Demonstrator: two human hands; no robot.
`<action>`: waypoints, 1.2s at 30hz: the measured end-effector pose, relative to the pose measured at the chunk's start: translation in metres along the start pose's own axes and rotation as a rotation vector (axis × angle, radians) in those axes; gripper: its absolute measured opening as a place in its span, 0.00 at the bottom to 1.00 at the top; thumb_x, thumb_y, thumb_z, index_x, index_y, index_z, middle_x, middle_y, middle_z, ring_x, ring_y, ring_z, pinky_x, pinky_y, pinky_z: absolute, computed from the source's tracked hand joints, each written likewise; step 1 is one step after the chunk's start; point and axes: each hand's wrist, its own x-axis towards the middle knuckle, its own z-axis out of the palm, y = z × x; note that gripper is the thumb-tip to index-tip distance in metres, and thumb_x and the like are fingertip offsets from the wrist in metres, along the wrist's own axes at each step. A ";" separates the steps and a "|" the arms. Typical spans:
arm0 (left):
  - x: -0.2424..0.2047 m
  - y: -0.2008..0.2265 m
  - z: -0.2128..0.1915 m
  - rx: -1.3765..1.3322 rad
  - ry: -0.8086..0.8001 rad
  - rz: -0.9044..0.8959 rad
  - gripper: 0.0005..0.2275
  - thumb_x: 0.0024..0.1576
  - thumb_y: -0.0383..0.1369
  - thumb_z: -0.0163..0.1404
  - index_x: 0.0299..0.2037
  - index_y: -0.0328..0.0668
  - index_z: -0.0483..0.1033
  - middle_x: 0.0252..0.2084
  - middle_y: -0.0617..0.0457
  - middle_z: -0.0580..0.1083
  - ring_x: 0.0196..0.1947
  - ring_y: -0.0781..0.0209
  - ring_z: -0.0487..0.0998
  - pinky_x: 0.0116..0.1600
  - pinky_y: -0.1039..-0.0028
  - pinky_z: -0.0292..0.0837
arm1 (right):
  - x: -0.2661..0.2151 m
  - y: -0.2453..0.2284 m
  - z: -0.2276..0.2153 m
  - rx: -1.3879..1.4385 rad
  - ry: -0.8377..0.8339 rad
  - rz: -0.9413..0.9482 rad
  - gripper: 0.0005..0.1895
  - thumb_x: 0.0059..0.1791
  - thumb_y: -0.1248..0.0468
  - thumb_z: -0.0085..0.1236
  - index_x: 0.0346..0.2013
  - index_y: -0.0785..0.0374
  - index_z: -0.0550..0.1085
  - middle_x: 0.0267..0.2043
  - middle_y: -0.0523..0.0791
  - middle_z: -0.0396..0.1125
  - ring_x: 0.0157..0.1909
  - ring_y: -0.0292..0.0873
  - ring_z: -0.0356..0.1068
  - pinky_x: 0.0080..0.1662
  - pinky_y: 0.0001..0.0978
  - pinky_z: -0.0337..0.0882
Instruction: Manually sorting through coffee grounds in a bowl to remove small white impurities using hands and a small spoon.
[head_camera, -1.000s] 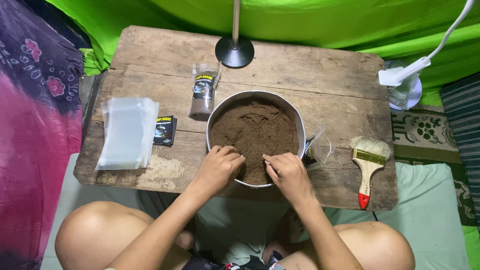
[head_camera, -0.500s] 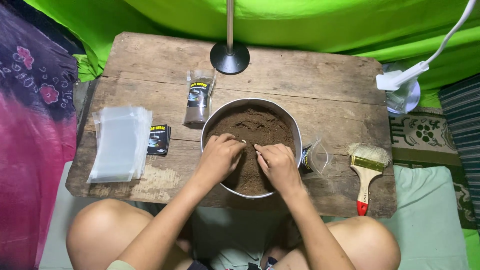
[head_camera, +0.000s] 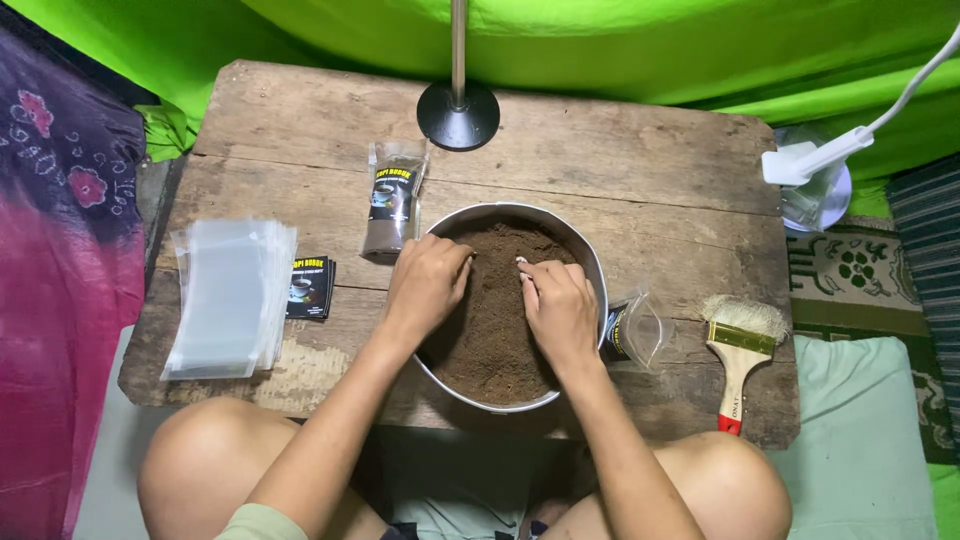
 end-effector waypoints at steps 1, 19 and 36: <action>0.000 0.002 -0.003 -0.001 -0.003 -0.002 0.04 0.58 0.37 0.55 0.39 0.56 0.82 0.31 0.62 0.76 0.40 0.62 0.77 0.44 0.72 0.69 | -0.002 0.001 0.001 0.001 -0.003 0.002 0.08 0.52 0.60 0.58 0.44 0.50 0.82 0.40 0.38 0.73 0.45 0.43 0.72 0.43 0.37 0.72; -0.051 0.034 -0.064 -0.276 -0.240 0.059 0.06 0.58 0.34 0.54 0.43 0.51 0.82 0.33 0.53 0.79 0.41 0.52 0.78 0.44 0.65 0.71 | -0.052 -0.021 -0.055 0.155 -0.073 -0.118 0.06 0.52 0.60 0.59 0.40 0.48 0.82 0.37 0.37 0.74 0.44 0.43 0.73 0.45 0.35 0.72; -0.083 0.039 -0.045 -0.080 -0.121 0.192 0.07 0.57 0.36 0.51 0.44 0.57 0.81 0.37 0.62 0.80 0.52 0.62 0.76 0.49 0.69 0.67 | -0.074 -0.012 -0.040 0.129 -0.088 -0.195 0.11 0.50 0.65 0.60 0.46 0.51 0.82 0.38 0.39 0.76 0.43 0.43 0.75 0.45 0.34 0.75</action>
